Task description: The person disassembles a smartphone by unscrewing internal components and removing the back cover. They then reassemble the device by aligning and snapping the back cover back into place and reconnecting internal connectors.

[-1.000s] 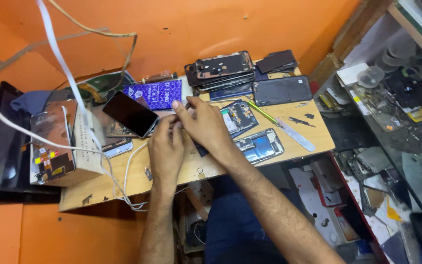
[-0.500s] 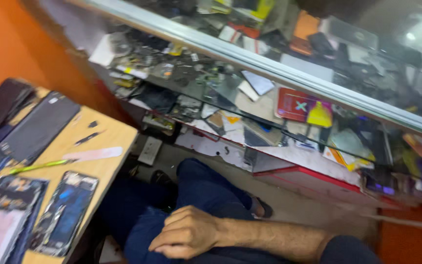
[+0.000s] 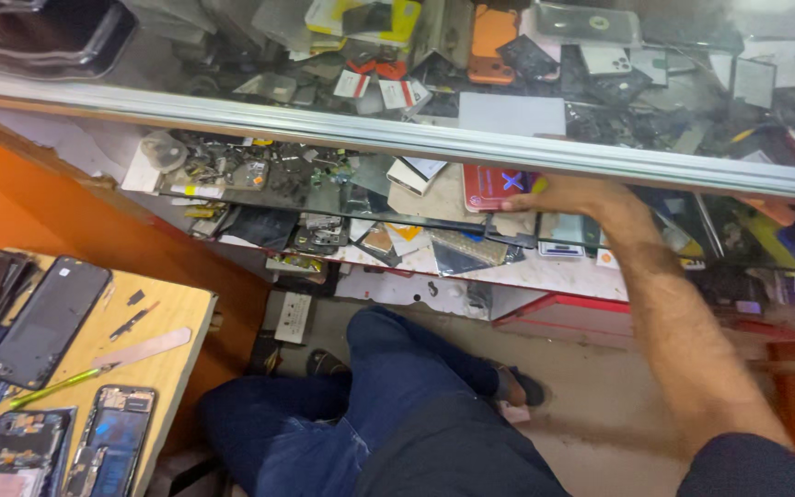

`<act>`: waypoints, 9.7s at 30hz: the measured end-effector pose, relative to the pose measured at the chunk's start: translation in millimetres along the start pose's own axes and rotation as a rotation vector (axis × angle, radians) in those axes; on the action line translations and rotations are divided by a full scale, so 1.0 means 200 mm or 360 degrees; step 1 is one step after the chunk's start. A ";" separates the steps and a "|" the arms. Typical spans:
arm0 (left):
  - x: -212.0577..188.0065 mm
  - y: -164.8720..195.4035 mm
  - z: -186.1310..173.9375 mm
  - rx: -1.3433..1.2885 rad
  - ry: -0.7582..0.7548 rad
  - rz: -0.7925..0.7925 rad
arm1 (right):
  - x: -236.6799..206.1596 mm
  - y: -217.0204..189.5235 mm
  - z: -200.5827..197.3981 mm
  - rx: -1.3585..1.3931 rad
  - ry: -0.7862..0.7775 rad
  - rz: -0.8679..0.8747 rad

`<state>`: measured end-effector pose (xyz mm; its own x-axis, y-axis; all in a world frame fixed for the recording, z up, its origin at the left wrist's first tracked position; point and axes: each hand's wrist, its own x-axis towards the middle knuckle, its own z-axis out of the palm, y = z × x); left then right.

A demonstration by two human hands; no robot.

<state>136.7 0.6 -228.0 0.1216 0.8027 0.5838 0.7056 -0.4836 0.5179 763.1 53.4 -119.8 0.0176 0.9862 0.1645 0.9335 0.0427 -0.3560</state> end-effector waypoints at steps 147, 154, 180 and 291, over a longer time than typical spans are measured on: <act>-0.63 0.44 -0.49 -0.2256 0.0274 -0.1236 | -0.25 -2.38 1.07 0.1394 0.0139 -0.0301; -0.54 0.53 -0.66 -0.2343 0.0620 -0.1183 | -0.36 -2.56 1.05 0.1198 -0.2034 -0.0034; -0.74 0.50 -0.60 -0.1705 0.1000 -0.1521 | -0.04 -3.95 1.00 0.1722 -0.1575 -0.1023; 0.03 0.40 -0.17 -0.1372 0.0769 -0.1582 | -0.16 -2.05 0.73 0.2296 -0.1043 0.0231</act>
<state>170.8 -45.8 -161.9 -0.5429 0.8190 -0.1856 -0.3127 0.0080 0.9498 327.8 26.9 -114.0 -0.4337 0.8741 -0.2186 -0.1768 -0.3205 -0.9306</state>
